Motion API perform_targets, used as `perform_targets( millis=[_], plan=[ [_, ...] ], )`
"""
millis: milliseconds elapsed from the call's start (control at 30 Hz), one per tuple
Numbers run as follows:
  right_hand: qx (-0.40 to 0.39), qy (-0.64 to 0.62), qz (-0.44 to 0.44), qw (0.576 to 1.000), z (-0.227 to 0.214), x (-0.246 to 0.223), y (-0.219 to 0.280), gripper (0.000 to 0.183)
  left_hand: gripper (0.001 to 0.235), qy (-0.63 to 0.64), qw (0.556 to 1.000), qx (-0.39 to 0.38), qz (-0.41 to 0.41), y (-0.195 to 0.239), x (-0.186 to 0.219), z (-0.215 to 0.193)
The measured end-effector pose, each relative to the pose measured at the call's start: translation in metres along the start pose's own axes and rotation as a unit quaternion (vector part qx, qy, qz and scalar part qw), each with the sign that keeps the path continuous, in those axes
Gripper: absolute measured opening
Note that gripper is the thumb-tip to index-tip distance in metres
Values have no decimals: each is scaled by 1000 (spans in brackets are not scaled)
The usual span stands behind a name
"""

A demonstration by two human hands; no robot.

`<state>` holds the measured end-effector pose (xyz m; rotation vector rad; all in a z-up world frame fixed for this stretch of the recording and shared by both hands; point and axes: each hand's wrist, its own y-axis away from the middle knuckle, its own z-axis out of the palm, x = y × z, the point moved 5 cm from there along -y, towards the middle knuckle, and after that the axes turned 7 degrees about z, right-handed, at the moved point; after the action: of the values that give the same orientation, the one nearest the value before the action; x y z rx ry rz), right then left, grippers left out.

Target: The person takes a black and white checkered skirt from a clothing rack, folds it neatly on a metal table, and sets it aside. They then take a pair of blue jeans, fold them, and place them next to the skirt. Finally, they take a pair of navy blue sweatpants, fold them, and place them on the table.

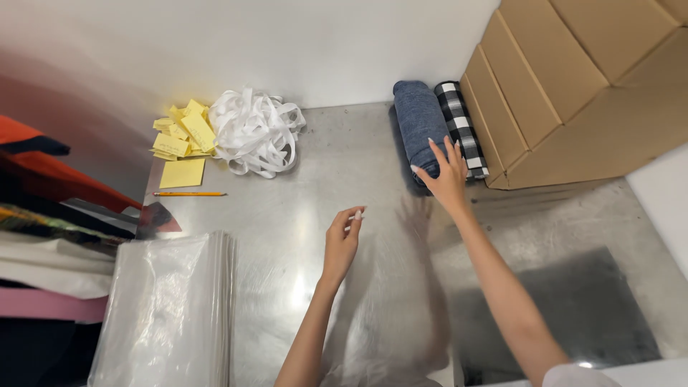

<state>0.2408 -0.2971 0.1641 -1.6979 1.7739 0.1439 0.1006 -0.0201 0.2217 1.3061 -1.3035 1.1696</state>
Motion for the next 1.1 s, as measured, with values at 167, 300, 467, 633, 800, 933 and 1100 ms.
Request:
perform_targets(
  millis=[167, 300, 467, 633, 800, 933, 1100],
  plan=[
    [63, -168, 53, 982, -92, -86, 80, 46, 29, 35, 997, 38, 57, 45, 24, -33],
    [128, -254, 50, 957, -173, -163, 171, 26, 27, 59, 991, 74, 99, 97, 52, -74],
    [165, -280, 91, 941, -213, -202, 288, 18, 28, 71, 991, 71, 91, 175, 70, -125],
    [176, -305, 129, 927, -230, -246, 405, 14, 26, 94, 987, 74, 104, 245, 50, -172],
    [90, -271, 120, 951, -258, -298, 481, 15, 29, 112, 984, 113, 80, 331, 80, -212],
    [91, -279, 87, 952, -272, -323, 516, 14, 29, 131, 975, 151, 99, 386, 91, -240],
    [59, -360, 49, 930, -281, -345, 550, 10, 27, 147, 948, 247, 141, 454, 82, -275]
  ],
)
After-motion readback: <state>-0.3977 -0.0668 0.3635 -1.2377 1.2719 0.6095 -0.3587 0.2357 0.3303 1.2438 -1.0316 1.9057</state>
